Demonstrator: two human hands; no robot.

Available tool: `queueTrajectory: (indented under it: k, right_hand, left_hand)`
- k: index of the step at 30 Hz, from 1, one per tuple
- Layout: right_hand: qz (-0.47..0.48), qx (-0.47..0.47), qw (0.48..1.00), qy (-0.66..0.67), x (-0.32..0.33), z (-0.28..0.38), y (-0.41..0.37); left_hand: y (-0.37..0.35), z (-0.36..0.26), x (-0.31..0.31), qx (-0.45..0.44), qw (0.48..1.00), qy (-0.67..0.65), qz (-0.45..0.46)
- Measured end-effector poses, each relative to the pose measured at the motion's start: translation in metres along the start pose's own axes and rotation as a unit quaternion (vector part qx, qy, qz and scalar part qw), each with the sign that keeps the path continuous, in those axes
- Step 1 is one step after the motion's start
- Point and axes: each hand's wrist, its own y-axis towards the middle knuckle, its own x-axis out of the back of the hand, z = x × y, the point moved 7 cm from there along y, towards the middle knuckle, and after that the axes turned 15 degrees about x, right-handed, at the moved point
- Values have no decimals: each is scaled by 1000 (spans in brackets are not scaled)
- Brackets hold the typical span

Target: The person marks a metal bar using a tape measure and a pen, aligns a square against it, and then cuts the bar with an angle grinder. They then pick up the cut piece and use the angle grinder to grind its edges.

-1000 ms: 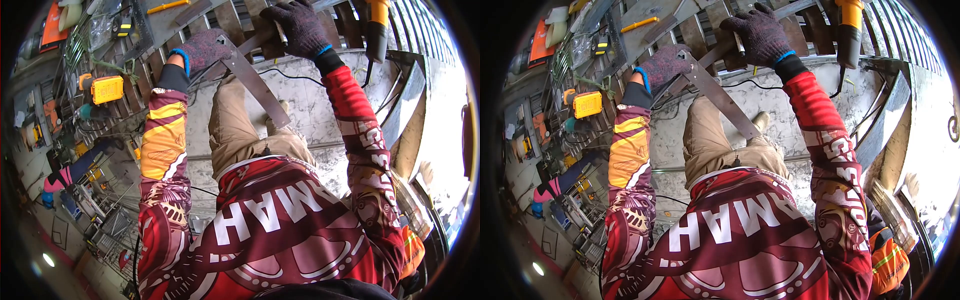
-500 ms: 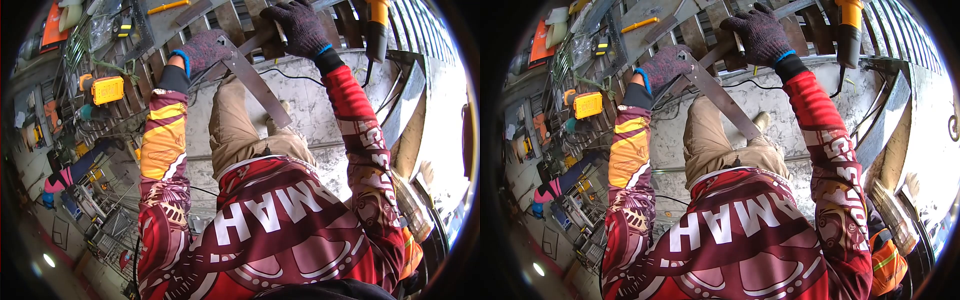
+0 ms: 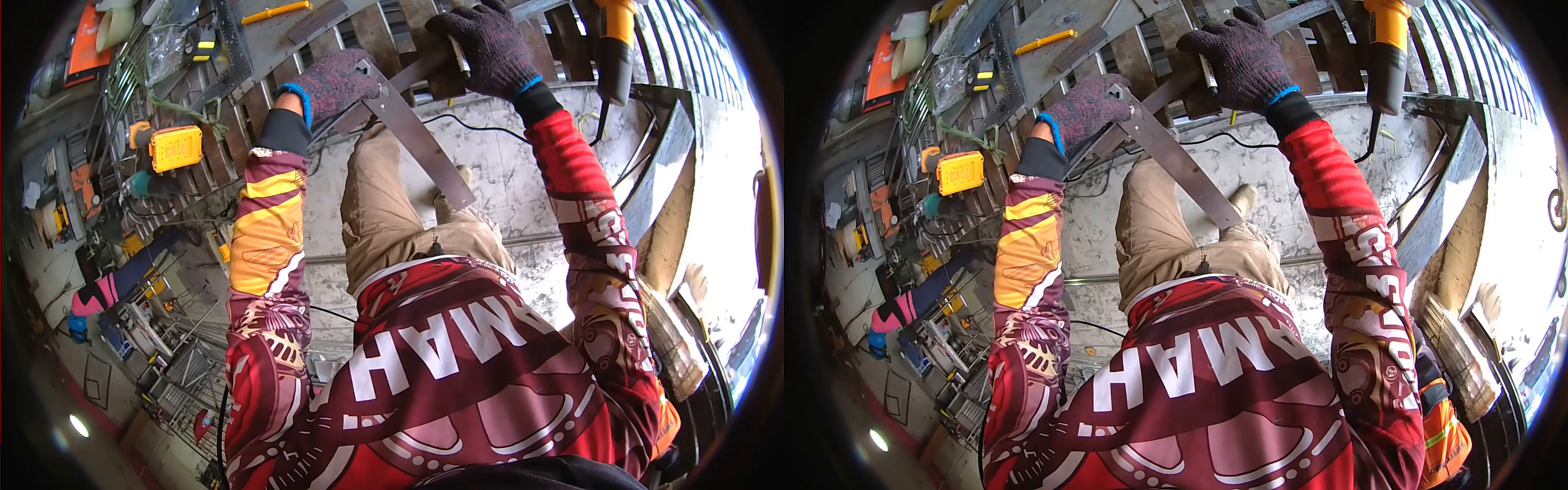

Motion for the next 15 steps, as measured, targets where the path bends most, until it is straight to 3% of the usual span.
queueTrajectory:
  k: [8,12,15]
  right_hand:
    - [32,3,999,-12,2,0,2]
    - [-3,17,999,36,8,4,6]
    - [-9,17,1000,25,4,1,2]
  left_hand:
    - [1,-4,-1,1,1000,17,19]
    - [3,4,-7,9,1000,10,27]
    - [-2,-1,0,-13,999,8,-35]
